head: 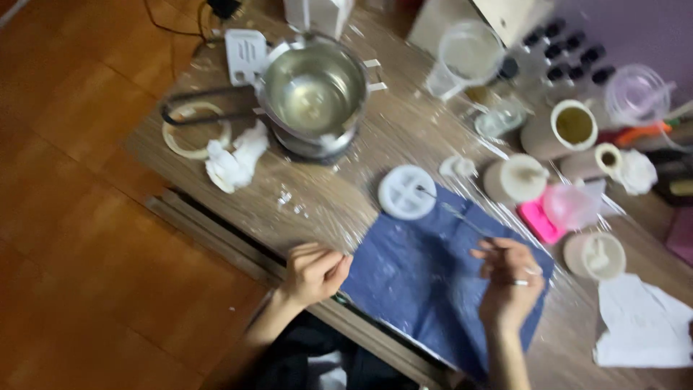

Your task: Refining and cleaning a small wax object using a brush and a pick tool on a workbench

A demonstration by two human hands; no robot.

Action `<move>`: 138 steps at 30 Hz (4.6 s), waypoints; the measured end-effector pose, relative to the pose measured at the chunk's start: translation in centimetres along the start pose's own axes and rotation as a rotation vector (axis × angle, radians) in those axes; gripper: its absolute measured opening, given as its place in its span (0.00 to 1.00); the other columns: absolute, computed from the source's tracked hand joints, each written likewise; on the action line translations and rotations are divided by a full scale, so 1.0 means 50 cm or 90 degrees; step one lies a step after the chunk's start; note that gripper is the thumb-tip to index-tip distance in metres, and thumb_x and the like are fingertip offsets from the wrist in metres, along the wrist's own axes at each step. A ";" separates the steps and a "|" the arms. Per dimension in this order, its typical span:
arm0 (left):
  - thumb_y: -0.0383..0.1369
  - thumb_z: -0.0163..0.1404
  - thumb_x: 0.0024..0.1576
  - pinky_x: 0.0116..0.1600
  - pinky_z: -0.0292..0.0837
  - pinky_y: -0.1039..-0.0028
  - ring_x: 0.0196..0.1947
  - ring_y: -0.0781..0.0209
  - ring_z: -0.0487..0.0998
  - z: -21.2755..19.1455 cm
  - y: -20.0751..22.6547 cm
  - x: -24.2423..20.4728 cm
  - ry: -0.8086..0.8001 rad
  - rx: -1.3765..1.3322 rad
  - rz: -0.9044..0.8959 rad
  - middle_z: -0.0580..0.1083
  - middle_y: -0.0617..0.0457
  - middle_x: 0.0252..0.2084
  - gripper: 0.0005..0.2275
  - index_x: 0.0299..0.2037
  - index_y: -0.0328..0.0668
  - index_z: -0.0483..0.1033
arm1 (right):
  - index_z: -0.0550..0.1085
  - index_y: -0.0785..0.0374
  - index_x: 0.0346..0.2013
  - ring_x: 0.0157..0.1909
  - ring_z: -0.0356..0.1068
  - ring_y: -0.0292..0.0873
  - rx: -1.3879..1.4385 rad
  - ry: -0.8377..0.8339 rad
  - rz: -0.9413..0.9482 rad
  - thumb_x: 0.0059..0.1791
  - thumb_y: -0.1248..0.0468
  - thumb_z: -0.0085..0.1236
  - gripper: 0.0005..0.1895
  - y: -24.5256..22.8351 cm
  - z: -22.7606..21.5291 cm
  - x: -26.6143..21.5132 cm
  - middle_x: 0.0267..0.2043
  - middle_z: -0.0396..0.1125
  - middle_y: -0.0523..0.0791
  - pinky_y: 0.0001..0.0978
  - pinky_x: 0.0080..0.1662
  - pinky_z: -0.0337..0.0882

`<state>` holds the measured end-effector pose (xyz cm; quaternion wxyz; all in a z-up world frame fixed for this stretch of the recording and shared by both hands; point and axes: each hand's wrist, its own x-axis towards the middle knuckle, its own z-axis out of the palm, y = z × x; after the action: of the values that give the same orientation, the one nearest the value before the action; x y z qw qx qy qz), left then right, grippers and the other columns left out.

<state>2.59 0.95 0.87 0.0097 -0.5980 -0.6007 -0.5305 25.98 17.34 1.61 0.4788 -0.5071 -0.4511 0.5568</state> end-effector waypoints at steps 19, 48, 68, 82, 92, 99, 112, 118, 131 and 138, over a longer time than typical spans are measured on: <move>0.34 0.54 0.48 0.51 0.59 0.60 0.52 0.48 0.64 0.106 -0.002 0.154 -0.179 0.262 0.036 0.69 0.46 0.47 0.17 0.46 0.38 0.72 | 0.76 0.66 0.37 0.32 0.73 0.45 -0.236 -0.256 -0.343 0.51 0.62 0.43 0.14 -0.040 0.007 -0.012 0.29 0.72 0.49 0.26 0.28 0.66; 0.45 0.56 0.49 0.56 0.55 0.60 0.60 0.54 0.63 0.163 -0.051 0.134 -0.205 0.319 0.059 0.65 0.49 0.59 0.22 0.48 0.38 0.72 | 0.77 0.64 0.41 0.35 0.75 0.43 -0.283 -0.333 -0.377 0.49 0.65 0.50 0.11 -0.007 0.003 -0.008 0.32 0.73 0.47 0.24 0.29 0.67; 0.45 0.59 0.47 0.55 0.55 0.58 0.63 0.46 0.58 0.153 -0.029 0.134 -0.168 0.327 0.047 0.63 0.45 0.60 0.19 0.36 0.36 0.74 | 0.75 0.70 0.39 0.34 0.74 0.50 -0.191 -0.334 -0.288 0.50 0.66 0.45 0.12 0.001 0.009 -0.005 0.32 0.72 0.53 0.38 0.35 0.70; 0.40 0.59 0.47 0.54 0.56 0.60 0.62 0.46 0.59 0.165 -0.028 0.131 -0.160 0.315 0.030 0.63 0.46 0.60 0.16 0.35 0.34 0.75 | 0.75 0.69 0.40 0.37 0.73 0.51 -0.213 -0.338 -0.308 0.51 0.65 0.44 0.13 -0.006 0.011 -0.006 0.33 0.72 0.52 0.39 0.37 0.70; 0.37 0.61 0.42 0.54 0.56 0.60 0.63 0.45 0.58 0.166 -0.033 0.132 -0.174 0.302 0.023 0.63 0.45 0.59 0.17 0.35 0.33 0.75 | 0.76 0.68 0.37 0.36 0.74 0.49 -0.171 -0.353 -0.251 0.51 0.65 0.43 0.13 0.002 0.009 -0.009 0.32 0.72 0.52 0.38 0.34 0.70; 0.39 0.60 0.44 0.54 0.54 0.61 0.63 0.45 0.57 0.167 -0.030 0.136 -0.180 0.310 0.020 0.63 0.45 0.60 0.16 0.34 0.33 0.74 | 0.77 0.68 0.36 0.33 0.74 0.45 -0.108 -0.337 -0.171 0.50 0.64 0.44 0.14 -0.001 0.006 0.003 0.29 0.73 0.51 0.30 0.30 0.71; 0.37 0.60 0.43 0.54 0.53 0.58 0.63 0.43 0.57 0.174 -0.025 0.135 -0.190 0.319 0.006 0.62 0.43 0.61 0.16 0.32 0.32 0.73 | 0.76 0.69 0.36 0.34 0.75 0.47 -0.127 -0.338 -0.172 0.50 0.66 0.44 0.13 -0.010 0.014 -0.003 0.30 0.73 0.52 0.33 0.31 0.72; 0.38 0.58 0.48 0.54 0.53 0.60 0.63 0.44 0.58 0.178 -0.025 0.133 -0.170 0.323 0.011 0.64 0.44 0.60 0.14 0.30 0.34 0.72 | 0.76 0.69 0.39 0.35 0.73 0.43 -0.118 -0.317 -0.181 0.51 0.65 0.43 0.13 0.002 0.009 0.001 0.31 0.73 0.51 0.25 0.25 0.69; 0.42 0.58 0.48 0.54 0.54 0.57 0.62 0.43 0.60 0.163 -0.020 0.135 -0.152 0.329 0.007 0.63 0.43 0.60 0.17 0.35 0.34 0.74 | 0.76 0.72 0.35 0.33 0.74 0.45 -0.079 -0.250 -0.152 0.50 0.66 0.44 0.13 0.017 -0.003 -0.011 0.29 0.73 0.54 0.24 0.27 0.68; 0.44 0.57 0.48 0.53 0.54 0.58 0.57 0.48 0.66 0.060 -0.009 0.052 -0.050 0.341 -0.021 0.68 0.49 0.56 0.15 0.40 0.47 0.76 | 0.70 0.65 0.39 0.39 0.75 0.39 0.159 -0.145 0.050 0.48 0.62 0.48 0.10 0.043 -0.034 0.017 0.36 0.73 0.49 0.14 0.26 0.64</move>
<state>3.38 4.86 0.95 0.1355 -0.5844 -0.7291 -0.3294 27.49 17.90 -0.75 0.4617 -0.3946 -0.4093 0.6808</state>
